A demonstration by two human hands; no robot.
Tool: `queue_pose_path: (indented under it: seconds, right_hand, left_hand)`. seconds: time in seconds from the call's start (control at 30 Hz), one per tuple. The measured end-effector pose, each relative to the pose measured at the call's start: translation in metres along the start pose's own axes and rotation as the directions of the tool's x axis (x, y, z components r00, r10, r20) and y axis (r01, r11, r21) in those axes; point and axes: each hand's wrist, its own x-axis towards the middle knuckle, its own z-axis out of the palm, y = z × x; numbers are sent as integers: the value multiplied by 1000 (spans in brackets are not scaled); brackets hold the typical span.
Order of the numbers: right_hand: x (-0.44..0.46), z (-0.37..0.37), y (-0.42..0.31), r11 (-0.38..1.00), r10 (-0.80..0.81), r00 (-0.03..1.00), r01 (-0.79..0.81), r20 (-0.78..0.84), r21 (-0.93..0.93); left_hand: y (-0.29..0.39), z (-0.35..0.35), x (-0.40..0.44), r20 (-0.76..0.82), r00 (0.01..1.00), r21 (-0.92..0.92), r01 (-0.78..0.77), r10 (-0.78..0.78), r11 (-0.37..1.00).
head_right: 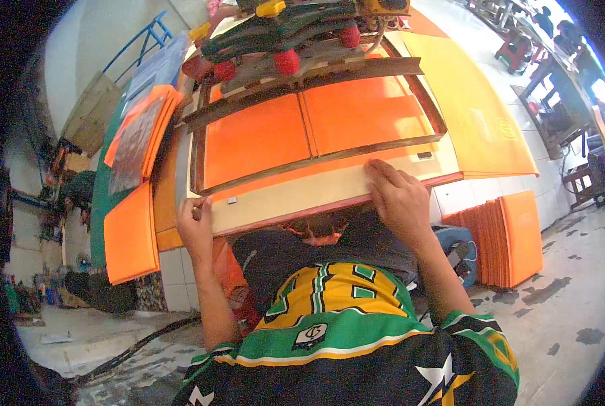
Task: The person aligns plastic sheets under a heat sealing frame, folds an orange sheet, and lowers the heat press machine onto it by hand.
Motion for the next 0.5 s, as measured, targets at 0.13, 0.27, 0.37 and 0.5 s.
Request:
queue_pose_path:
  seconds: [0.13, 0.27, 0.37, 0.5]
  right_hand:
    - [1, -2, -1, 1000, 8, 1000, -8, 1, 25]
    - [1, -2, -1, 999, 12, 1000, -12, -3, 42]
    - [0, -3, 1, 999, 9, 1000, -9, 4, 51]
    - [0, -5, 3, 998, 8, 1000, -10, 25, 67]
  left_hand:
    - [-4, 3, -1, -18, 999, 21, -32, 32, 999]
    - [1, -4, -1, 18, 1000, 6, -25, 25, 1000]
    - [12, -18, -1, 104, 995, -54, 16, -10, 998]
    - [-3, -23, -3, 146, 980, -34, -131, 135, 991]
